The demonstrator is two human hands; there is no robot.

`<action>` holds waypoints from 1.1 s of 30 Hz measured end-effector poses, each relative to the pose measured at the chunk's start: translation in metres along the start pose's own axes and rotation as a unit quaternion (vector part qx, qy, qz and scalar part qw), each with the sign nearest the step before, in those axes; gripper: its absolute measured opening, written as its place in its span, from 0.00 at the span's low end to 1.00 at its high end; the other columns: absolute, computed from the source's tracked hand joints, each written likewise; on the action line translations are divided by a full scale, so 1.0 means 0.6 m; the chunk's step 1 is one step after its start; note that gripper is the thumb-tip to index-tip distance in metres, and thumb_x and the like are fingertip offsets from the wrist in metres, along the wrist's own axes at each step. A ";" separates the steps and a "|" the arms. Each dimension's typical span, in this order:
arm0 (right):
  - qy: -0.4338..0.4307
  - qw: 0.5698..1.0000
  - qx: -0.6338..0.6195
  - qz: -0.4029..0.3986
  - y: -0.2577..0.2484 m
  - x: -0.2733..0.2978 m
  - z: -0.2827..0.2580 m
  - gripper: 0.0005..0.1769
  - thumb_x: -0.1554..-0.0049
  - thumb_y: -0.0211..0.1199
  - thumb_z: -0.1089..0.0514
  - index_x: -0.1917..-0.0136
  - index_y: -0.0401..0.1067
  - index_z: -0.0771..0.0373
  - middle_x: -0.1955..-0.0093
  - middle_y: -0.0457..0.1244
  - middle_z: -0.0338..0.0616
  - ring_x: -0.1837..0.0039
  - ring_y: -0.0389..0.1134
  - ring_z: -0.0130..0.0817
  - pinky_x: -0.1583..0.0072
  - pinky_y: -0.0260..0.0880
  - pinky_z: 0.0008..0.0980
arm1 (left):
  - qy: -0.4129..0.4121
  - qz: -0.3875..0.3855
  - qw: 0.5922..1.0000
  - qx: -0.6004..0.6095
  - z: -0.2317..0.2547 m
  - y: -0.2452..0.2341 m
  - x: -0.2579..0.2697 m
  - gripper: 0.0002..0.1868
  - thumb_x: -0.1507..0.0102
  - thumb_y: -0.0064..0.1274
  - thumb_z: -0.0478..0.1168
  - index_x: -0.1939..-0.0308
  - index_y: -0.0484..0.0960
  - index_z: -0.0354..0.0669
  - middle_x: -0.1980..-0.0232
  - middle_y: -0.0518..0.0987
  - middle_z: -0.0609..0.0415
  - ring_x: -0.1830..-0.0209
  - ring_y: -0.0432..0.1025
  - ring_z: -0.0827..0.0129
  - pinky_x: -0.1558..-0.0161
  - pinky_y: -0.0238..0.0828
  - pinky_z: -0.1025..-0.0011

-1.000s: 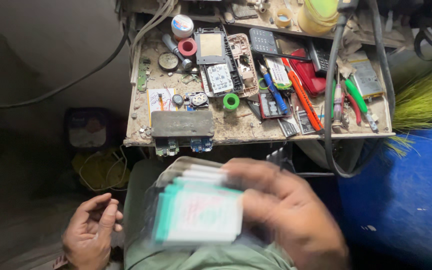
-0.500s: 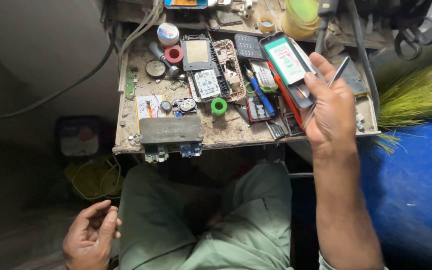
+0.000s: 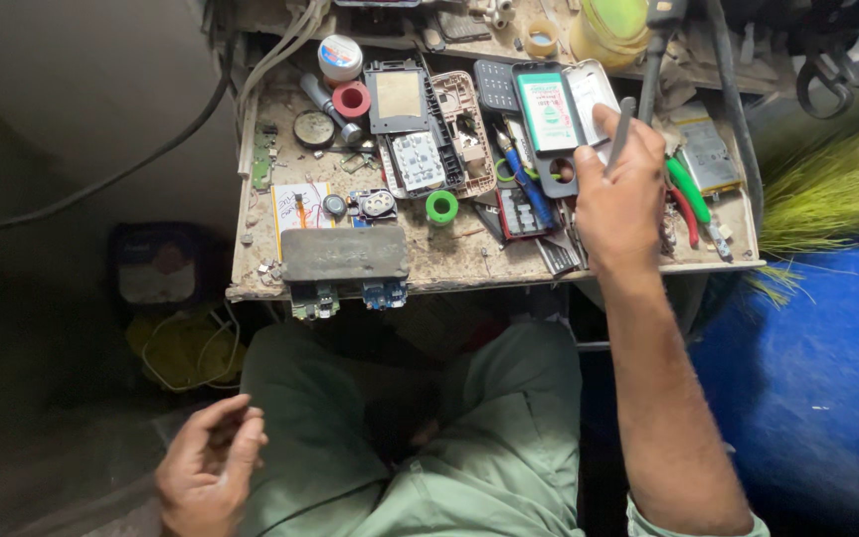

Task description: The person sits on the floor and uses tweezers and a soldering iron to repair a small electronic circuit board. They pick up small components, place them on the board, and apply heat to solder the connections. The person also handles a black plastic casing and a small circuit board component.

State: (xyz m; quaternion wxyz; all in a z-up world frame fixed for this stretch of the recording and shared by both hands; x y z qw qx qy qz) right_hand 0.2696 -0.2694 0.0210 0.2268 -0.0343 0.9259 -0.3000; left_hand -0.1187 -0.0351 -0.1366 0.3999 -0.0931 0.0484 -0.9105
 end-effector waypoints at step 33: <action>0.172 0.943 -0.266 -0.101 -0.010 0.255 -0.052 0.13 0.33 0.54 0.65 0.37 0.71 0.72 0.52 0.70 0.49 0.63 0.63 0.23 0.61 0.59 0.19 | 0.479 -0.054 0.851 -0.208 0.266 0.079 -0.118 0.19 0.44 0.71 0.33 0.51 0.82 0.41 0.48 0.80 0.54 0.46 0.74 0.59 0.45 0.72 0.61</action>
Point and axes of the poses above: each hand's wrist, its own x-axis away from the middle knuckle, its own y-axis out of the palm, z = x × y, the point moved 1 cm from there along -x, towards the middle knuckle
